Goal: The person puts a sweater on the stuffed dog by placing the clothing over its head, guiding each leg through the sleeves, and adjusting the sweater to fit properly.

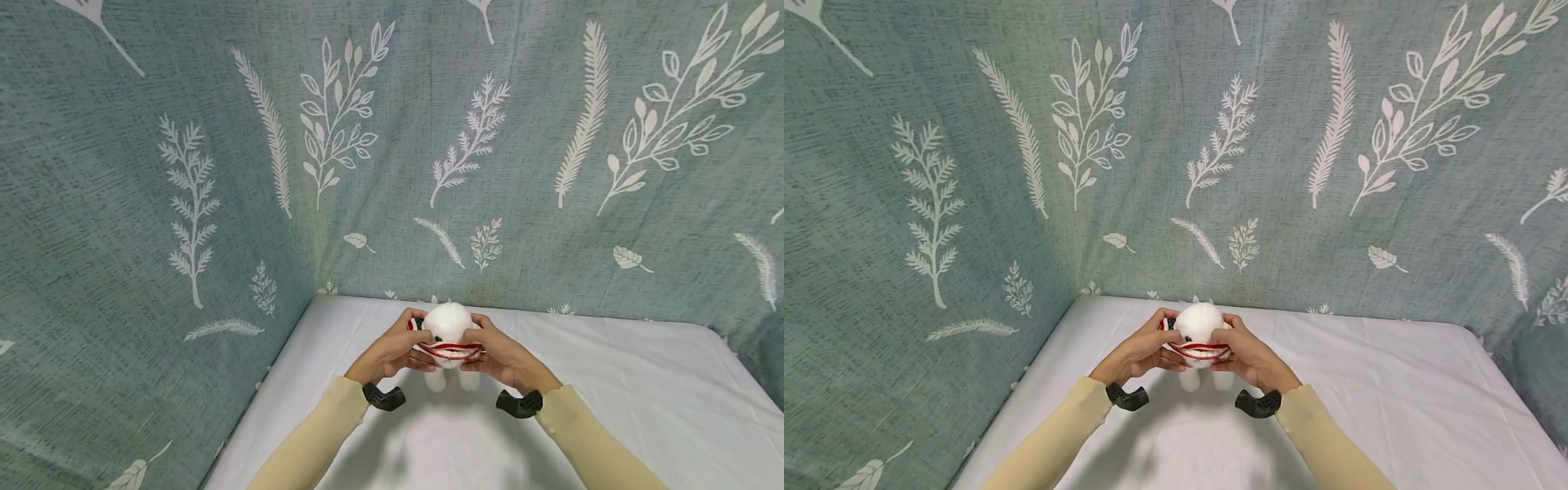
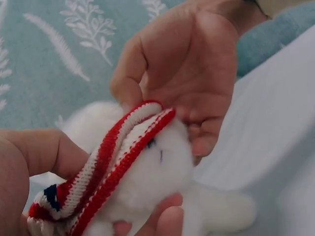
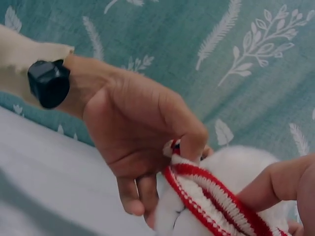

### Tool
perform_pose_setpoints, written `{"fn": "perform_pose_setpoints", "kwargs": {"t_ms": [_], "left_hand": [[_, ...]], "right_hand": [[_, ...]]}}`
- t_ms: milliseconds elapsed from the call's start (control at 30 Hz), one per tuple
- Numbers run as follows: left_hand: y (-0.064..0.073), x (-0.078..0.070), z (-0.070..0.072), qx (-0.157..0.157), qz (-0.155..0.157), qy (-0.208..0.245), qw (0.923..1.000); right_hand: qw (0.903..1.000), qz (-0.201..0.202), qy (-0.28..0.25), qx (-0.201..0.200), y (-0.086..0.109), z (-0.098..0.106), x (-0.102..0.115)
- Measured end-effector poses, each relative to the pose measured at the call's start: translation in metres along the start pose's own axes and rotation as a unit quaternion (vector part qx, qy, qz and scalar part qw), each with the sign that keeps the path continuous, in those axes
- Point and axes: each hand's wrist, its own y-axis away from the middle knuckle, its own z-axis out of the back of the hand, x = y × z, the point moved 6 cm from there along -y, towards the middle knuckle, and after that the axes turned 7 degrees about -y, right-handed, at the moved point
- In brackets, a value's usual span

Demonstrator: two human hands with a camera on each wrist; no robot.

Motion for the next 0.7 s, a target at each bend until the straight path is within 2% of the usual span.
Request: {"fn": "perform_pose_setpoints", "kwargs": {"t_ms": [233,400,700], "left_hand": [[0.001,-0.003,-0.005,-0.031,-0.009,0.005,0.9995],[-0.001,-0.002,-0.01,-0.057,-0.021,0.004,0.9981],[-0.002,0.003,-0.013,-0.07,-0.024,0.012,0.9972]], "right_hand": [[0.9999,-0.005,-0.015,-0.001,0.002,-0.002,-0.001],[0.9997,0.011,-0.012,-0.016,0.002,-0.003,-0.002],[0.9986,0.035,0.016,-0.036,0.002,-0.009,0.0]]}}
